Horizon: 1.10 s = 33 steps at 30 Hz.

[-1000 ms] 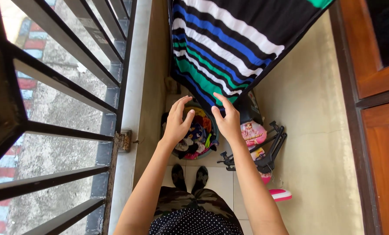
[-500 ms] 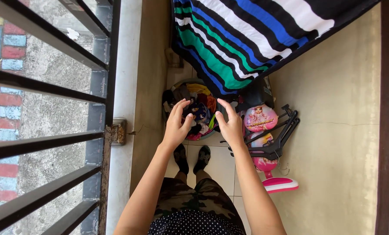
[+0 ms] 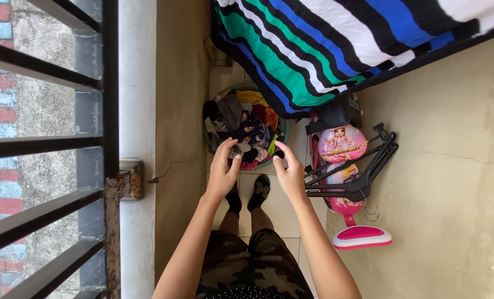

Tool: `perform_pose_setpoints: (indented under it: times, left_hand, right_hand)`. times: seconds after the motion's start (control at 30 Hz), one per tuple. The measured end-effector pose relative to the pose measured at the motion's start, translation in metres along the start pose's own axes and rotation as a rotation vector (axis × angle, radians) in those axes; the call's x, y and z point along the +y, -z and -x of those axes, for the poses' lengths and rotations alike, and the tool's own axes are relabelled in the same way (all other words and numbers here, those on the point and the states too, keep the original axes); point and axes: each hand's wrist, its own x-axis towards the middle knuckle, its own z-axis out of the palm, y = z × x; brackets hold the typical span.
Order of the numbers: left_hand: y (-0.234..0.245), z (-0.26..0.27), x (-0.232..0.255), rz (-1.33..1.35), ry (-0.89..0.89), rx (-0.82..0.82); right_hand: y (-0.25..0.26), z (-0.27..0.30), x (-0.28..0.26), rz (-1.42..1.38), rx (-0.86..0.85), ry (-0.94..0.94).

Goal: Hanging various items of clothing from a laundry basket onto a clothesline using plastic hangers.

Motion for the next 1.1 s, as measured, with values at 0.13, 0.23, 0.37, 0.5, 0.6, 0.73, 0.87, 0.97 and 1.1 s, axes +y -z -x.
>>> perform_pose_setpoints:
  times: [0.13, 0.23, 0.37, 0.5, 0.6, 0.73, 0.87, 0.97, 1.1]
  left_hand:
    - [-0.012, -0.005, -0.034, -0.007, 0.010, 0.000]
    - [-0.020, -0.004, -0.057, -0.016, 0.068, -0.010]
    - [-0.029, -0.015, -0.077, -0.007, 0.171, -0.025]
    - [-0.045, -0.016, -0.110, -0.036, 0.192, -0.024]
    - [-0.058, -0.019, -0.136, -0.035, 0.176, -0.002]
    - [-0.071, -0.024, -0.162, -0.030, 0.235, -0.013]
    - [-0.085, -0.034, -0.192, -0.020, 0.282, -0.029]
    - [-0.097, -0.042, -0.222, -0.028, 0.300, -0.033]
    - [-0.114, -0.051, -0.264, -0.016, 0.255, -0.035]
  right_hand:
    - [-0.015, -0.004, 0.031, -0.003, 0.001, -0.044]
    - [-0.026, -0.005, 0.052, -0.001, -0.013, -0.042]
    - [-0.043, -0.010, 0.085, 0.012, 0.011, -0.071]
    - [-0.058, -0.012, 0.109, 0.001, 0.001, -0.218]
    - [-0.071, -0.013, 0.135, -0.057, 0.004, -0.129]
    - [-0.088, -0.019, 0.163, -0.043, -0.011, -0.178]
    - [-0.104, -0.028, 0.188, -0.045, -0.018, -0.238]
    - [-0.121, -0.039, 0.215, -0.073, -0.007, -0.263]
    - [-0.146, -0.046, 0.256, -0.083, 0.031, -0.330]
